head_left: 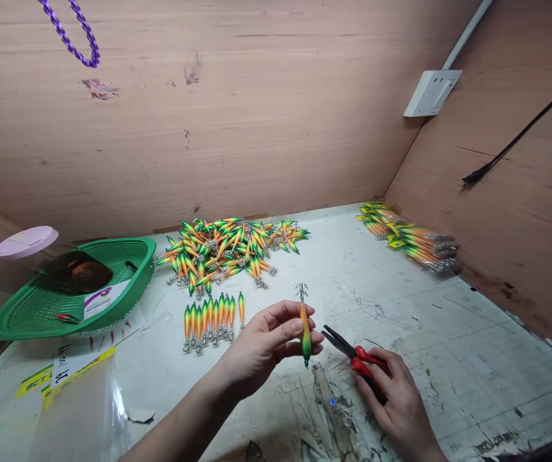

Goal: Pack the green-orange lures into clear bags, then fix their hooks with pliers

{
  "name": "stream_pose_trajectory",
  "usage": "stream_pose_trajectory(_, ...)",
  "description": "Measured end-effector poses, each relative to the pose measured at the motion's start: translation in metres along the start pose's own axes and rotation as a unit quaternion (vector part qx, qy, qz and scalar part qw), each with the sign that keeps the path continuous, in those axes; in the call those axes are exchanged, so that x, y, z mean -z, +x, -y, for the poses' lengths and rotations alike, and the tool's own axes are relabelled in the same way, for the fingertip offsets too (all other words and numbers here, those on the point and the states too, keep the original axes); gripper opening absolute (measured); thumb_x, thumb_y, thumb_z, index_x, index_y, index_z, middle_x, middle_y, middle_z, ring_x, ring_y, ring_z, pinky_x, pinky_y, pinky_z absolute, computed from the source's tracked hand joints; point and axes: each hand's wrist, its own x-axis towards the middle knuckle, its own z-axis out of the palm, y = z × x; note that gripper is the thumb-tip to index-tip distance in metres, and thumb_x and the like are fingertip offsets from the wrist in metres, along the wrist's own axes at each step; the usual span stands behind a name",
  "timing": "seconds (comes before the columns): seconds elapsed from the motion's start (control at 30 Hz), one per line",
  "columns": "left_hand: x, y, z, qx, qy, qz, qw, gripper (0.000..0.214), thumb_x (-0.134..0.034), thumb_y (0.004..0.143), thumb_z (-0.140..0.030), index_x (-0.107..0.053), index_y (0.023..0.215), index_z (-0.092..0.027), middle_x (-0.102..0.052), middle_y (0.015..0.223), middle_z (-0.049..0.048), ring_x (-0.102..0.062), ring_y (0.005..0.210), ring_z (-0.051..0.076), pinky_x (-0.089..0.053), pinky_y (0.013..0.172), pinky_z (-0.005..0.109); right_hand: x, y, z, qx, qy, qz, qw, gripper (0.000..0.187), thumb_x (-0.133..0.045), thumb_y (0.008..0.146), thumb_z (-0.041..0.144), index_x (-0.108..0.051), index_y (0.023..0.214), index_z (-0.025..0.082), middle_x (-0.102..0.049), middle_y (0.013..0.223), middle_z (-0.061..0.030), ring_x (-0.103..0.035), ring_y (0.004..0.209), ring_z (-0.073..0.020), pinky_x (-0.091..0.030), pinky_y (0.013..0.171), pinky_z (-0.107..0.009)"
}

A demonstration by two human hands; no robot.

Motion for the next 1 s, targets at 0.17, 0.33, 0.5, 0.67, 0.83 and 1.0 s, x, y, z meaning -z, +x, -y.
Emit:
stream_pose_trajectory(0.17,0.012,-0.002,-0.001,-0.047,0.116,0.005,0.992,0.023,-0.072,0.082,-0.033,-0.068,0.099,-0.018,-0.067,0.090,0.0046,-0.069,0.085,0.019,-0.054,0.086,0.038,0.000,0.000,0.001,0.003,-0.004,0.005,1.000,0.023,-0.055,0.092,0.041,-0.070,0.094,0.024,-0.059,0.102,-0.0079,-0.061,0.091,-0.0231,-0.053,0.075,-0.037)
stream_pose_trajectory(0.33,0.065,0.033,-0.024,-0.274,0.676,0.011,0.684,0.024,-0.047,0.096,-0.025,-0.070,0.093,-0.021,-0.069,0.100,0.0112,-0.062,0.097,0.022,-0.048,0.088,0.037,0.001,0.002,0.001,0.008,0.002,0.006,1.000,0.022,-0.056,0.093,0.040,-0.070,0.092,0.023,-0.059,0.102,-0.0088,-0.060,0.091,-0.0233,-0.053,0.075,-0.037)
stream_pose_trajectory(0.5,0.108,0.048,-0.033,-0.232,0.768,0.097,0.590,0.023,-0.056,0.089,-0.013,-0.070,0.074,-0.023,-0.071,0.087,0.0055,-0.063,0.090,0.019,-0.047,0.083,0.031,0.000,0.002,-0.001,0.018,0.003,0.001,1.000,0.023,-0.057,0.092,0.041,-0.071,0.094,0.023,-0.059,0.100,-0.0084,-0.061,0.089,-0.0225,-0.053,0.073,-0.036)
stream_pose_trajectory(0.67,0.122,0.043,-0.035,-0.205,0.818,0.063,0.534,0.021,-0.061,0.083,-0.005,-0.070,0.073,-0.021,-0.072,0.086,0.0050,-0.065,0.090,0.021,-0.049,0.079,0.031,0.000,0.004,-0.001,0.033,-0.012,0.000,0.999,0.023,-0.056,0.093,0.039,-0.069,0.095,0.021,-0.059,0.101,-0.0093,-0.061,0.090,-0.0233,-0.052,0.073,-0.036)
stream_pose_trajectory(0.83,0.116,0.084,-0.044,-0.202,0.837,-0.080,0.502,0.020,-0.049,0.095,-0.015,-0.066,0.106,-0.016,-0.067,0.106,0.0105,-0.064,0.093,0.021,-0.055,0.076,0.036,0.001,0.006,0.002,0.054,-0.023,-0.011,0.998,0.025,-0.052,0.095,0.040,-0.068,0.096,0.021,-0.059,0.101,-0.0099,-0.061,0.089,-0.0225,-0.052,0.073,-0.036)
stream_pose_trajectory(1.0,0.078,0.176,-0.039,-0.226,0.841,-0.038,0.490,0.028,-0.058,0.094,-0.033,-0.061,0.118,-0.018,-0.062,0.122,0.0093,-0.063,0.103,0.022,-0.055,0.088,0.043,-0.001,0.002,-0.008,0.066,-0.027,-0.007,0.997,0.020,-0.057,0.092,0.036,-0.069,0.094,0.020,-0.060,0.102,-0.0112,-0.064,0.089,-0.0236,-0.056,0.071,-0.035)
